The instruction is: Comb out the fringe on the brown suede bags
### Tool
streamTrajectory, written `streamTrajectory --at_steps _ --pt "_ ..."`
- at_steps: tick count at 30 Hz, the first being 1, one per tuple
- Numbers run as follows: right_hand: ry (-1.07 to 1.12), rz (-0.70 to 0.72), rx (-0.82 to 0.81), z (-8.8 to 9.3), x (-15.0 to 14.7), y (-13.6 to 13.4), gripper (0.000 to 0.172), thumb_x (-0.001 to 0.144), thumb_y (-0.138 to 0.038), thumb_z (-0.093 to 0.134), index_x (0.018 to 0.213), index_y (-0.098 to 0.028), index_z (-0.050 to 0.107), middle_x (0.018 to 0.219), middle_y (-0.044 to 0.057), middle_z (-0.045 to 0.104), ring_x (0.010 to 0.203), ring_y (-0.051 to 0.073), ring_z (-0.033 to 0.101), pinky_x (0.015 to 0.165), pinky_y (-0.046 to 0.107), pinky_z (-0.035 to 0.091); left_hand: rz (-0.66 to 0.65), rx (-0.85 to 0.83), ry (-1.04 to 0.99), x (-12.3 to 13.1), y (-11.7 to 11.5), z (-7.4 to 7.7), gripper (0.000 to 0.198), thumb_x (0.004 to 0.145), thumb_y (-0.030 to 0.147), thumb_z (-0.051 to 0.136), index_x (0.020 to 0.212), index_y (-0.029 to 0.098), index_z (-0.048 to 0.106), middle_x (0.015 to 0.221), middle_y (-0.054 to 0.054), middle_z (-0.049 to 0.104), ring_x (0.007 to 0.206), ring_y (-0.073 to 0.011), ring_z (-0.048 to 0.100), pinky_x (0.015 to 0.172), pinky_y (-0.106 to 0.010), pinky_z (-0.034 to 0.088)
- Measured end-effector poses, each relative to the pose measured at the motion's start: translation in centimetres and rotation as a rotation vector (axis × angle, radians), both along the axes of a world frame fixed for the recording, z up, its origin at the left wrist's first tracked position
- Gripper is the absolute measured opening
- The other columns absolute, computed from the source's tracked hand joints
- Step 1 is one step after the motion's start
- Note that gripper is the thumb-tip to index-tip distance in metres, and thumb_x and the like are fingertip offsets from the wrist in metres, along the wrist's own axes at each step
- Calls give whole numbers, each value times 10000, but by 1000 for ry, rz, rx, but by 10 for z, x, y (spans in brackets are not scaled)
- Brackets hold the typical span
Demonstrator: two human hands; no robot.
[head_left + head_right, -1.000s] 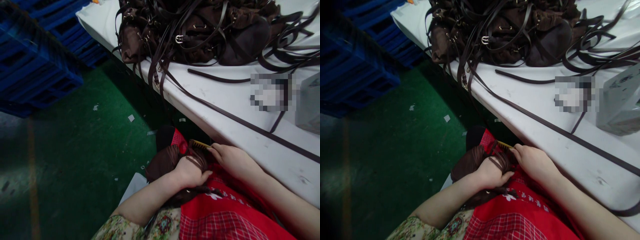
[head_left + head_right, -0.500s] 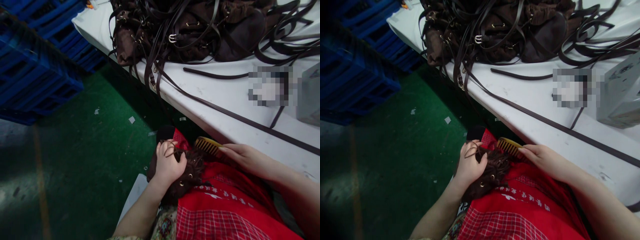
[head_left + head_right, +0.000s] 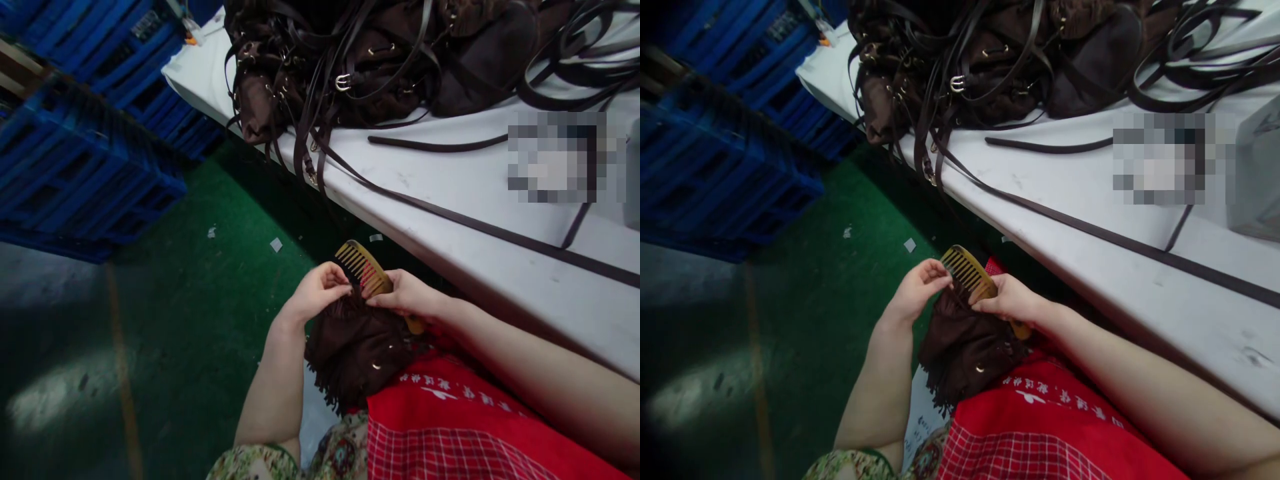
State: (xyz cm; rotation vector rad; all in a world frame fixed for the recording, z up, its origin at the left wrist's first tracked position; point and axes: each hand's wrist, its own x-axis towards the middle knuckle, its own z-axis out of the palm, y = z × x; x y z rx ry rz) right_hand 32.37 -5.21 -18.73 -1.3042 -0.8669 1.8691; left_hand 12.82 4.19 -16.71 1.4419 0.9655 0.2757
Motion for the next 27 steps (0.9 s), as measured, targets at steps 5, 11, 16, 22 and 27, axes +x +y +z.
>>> streamTrajectory --at_steps 5,11,16,22,27 --pt "28 -109 -94 -19 -17 -11 309 613 -364 755 800 -141 651 494 -67 516 352 44 349 341 191 253 669 270 73 -35 7 -13 314 792 435 615 941 161 577 953 -76 655 866 -178 648 816 -332 505" --pt "-84 -232 -192 -16 -6 -12 352 639 -396 742 859 -163 596 458 -85 475 332 51 338 323 189 223 85 541 396 -48 -30 18 230 845 397 577 889 188 662 911 -59 642 848 -187 609 766 -311 499" --pt "-57 20 -295 -14 -4 0 365 646 -322 751 920 -168 566 415 -112 423 324 48 318 321 173 204 -57 479 515 -26 -44 17 373 713 329 723 1051 213 618 965 -37 584 738 -152 582 669 -291 509" --pt "204 -51 -363 -24 -16 3 445 592 -266 781 940 -185 517 459 -129 420 343 22 264 343 155 153 -53 608 504 -14 -46 7 117 743 169 658 838 198 595 931 -37 599 895 -199 586 821 -360 508" --pt "400 -89 -454 -30 -15 0 408 578 -219 794 879 -169 522 467 -124 389 379 7 240 372 137 129 -108 537 281 -6 -51 10 386 753 43 510 1107 190 556 1107 -73 623 977 -190 603 876 -356 521"
